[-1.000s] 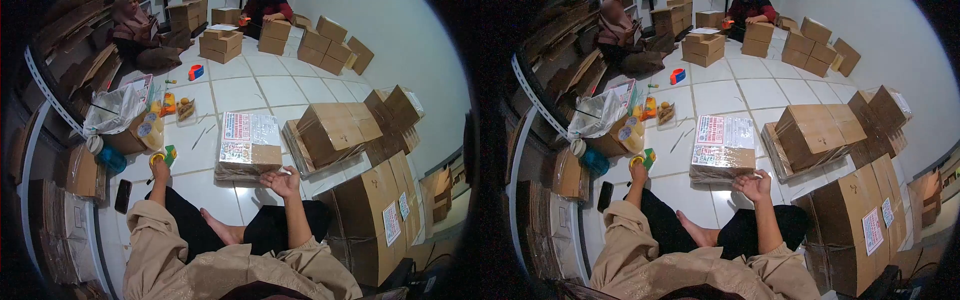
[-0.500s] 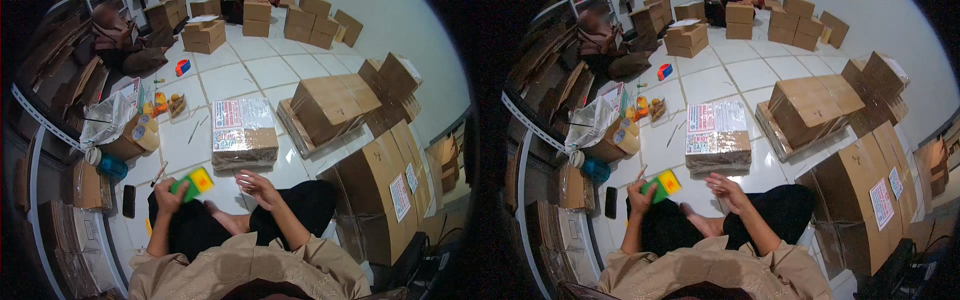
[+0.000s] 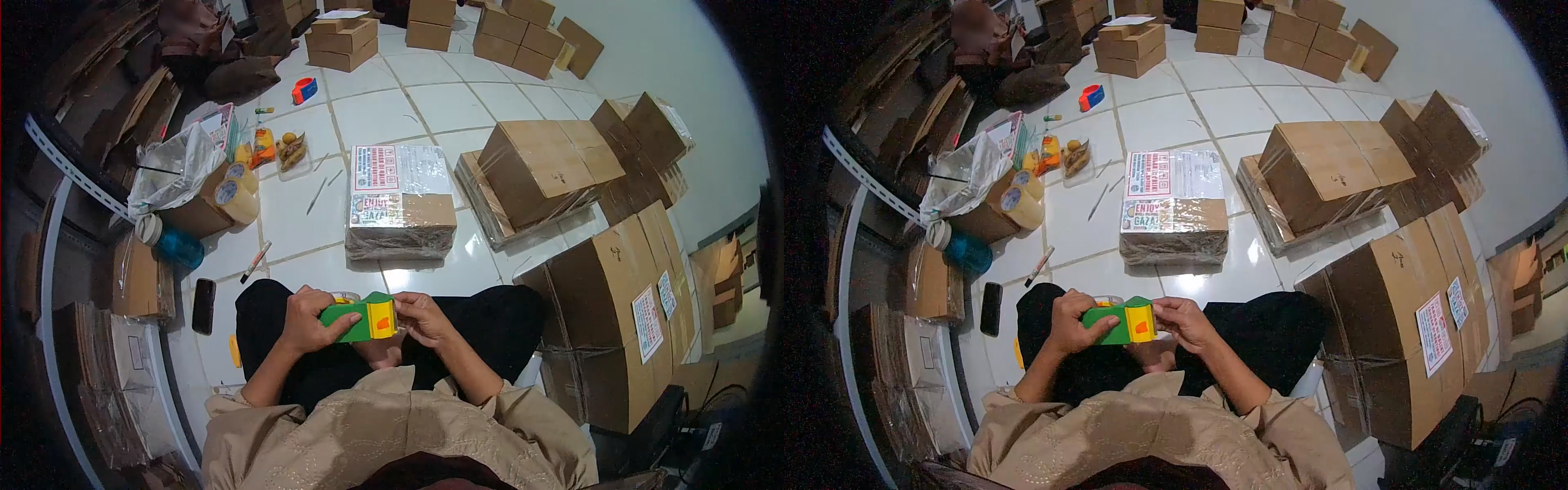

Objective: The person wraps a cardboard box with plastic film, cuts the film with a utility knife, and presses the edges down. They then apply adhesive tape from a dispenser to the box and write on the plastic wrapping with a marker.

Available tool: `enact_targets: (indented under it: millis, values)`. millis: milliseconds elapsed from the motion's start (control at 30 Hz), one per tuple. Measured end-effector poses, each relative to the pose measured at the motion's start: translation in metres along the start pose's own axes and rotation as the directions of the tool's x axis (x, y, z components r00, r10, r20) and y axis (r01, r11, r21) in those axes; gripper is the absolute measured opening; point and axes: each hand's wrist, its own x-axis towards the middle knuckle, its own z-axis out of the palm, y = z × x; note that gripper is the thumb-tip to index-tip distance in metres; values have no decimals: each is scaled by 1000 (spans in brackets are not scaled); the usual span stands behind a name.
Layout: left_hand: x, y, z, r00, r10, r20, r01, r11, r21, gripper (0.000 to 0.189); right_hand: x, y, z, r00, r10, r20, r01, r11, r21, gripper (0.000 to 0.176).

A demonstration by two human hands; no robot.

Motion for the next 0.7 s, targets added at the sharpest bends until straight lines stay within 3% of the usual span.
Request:
enact_targets:
  millis: [67,167,267,533,567,633,700]
  values:
    - [0,0,1,1000,-10,12,9,1000,17,34,-2,-1,-5,1000,-11,-19,10,998,-62,21]
    - [0,-2,2,998,-38,42,37,999,27,34,-2,-3,-7,999,19,45,-20,1000,23,22]
    - [-1,-3,6,996,-63,56,63,998,6,35,-1,2,-1,999,26,-37,-28,999,-35,26]
    - [-2,-11,15,997,-42,69,41,999,22,37,1,4,-21,999,37,-15,-35,988,153,27]
    - [-1,-11,18,999,13,52,-15,999,43,38,0,4,-21,999,39,-17,-35,987,154,27]
    - [-1,-10,20,997,67,38,-70,995,66,40,-1,4,-22,969,-79,-233,4,953,-304,26]
    - [-1,-10,20,982,108,155,-135,975,176,42,-8,-15,-13,942,-113,-316,-14,928,-373,24]
